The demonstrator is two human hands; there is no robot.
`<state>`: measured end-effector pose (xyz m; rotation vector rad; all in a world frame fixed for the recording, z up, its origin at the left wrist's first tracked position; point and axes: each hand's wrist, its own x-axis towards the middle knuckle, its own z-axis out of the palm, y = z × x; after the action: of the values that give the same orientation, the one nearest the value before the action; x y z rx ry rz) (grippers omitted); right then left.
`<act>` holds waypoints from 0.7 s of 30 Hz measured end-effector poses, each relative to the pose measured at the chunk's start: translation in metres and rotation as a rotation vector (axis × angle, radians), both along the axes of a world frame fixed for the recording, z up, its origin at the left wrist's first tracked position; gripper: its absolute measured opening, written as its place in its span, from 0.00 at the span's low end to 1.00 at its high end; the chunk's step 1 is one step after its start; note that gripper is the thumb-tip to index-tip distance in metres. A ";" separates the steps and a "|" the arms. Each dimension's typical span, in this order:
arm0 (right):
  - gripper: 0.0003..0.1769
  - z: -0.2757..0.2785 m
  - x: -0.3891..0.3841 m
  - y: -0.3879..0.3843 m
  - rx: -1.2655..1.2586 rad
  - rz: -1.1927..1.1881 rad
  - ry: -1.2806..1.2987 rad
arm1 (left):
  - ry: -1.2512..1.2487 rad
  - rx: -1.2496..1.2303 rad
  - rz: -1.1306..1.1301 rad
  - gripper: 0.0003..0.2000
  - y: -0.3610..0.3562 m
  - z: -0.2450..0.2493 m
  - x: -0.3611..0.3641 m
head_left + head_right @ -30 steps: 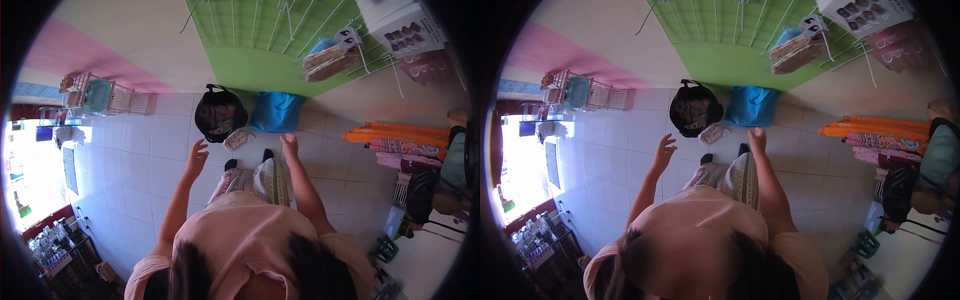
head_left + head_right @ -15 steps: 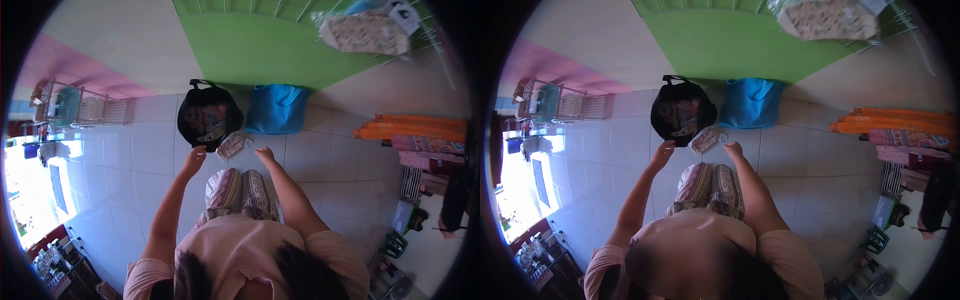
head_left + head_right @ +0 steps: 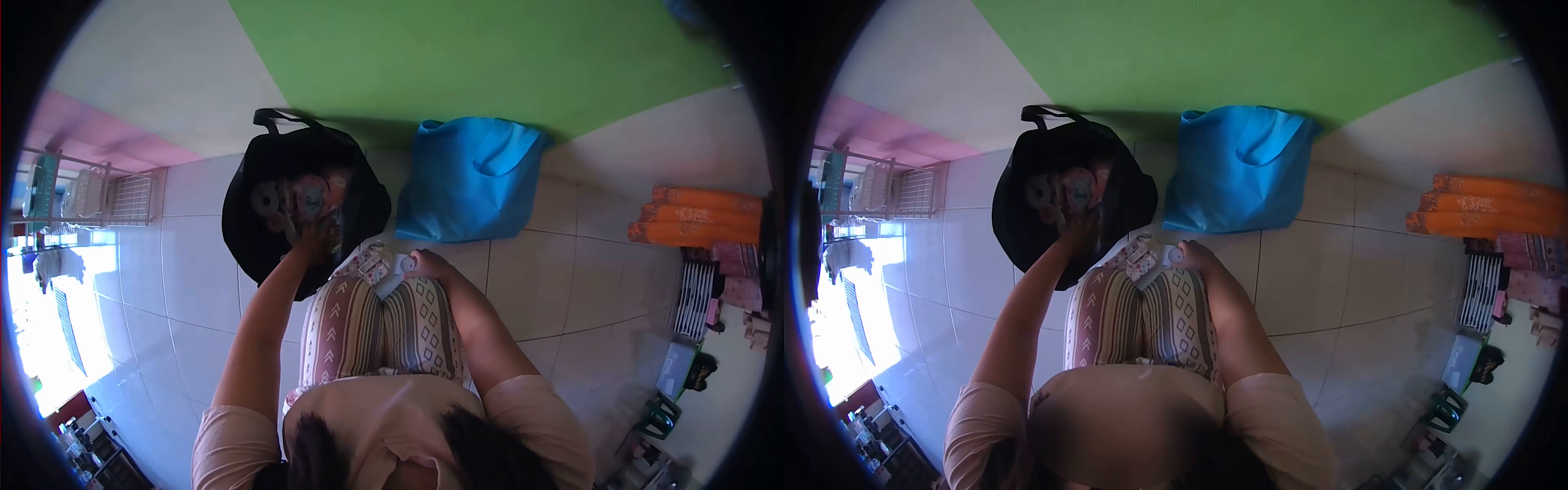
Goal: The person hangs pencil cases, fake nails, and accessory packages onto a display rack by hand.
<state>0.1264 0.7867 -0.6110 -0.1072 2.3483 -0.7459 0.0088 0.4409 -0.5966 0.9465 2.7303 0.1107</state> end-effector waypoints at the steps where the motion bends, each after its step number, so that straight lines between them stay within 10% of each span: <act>1: 0.37 -0.001 0.001 -0.003 0.032 0.020 0.061 | 0.015 -0.014 0.053 0.33 0.003 -0.004 0.006; 10: 0.21 -0.015 0.004 -0.021 0.142 -0.002 0.264 | 0.013 -0.095 0.253 0.32 0.033 0.006 0.007; 16: 0.11 -0.007 0.009 -0.019 -0.210 -0.371 0.197 | 0.202 -0.159 0.231 0.20 0.031 0.026 0.021; 21: 0.10 0.094 0.023 -0.026 -0.236 -0.536 0.217 | -0.517 -0.138 0.234 0.17 -0.020 0.026 0.015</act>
<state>0.1492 0.7611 -0.5167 0.3720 2.5090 -1.3260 0.0235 0.4208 -0.5706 0.4728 2.3165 0.1786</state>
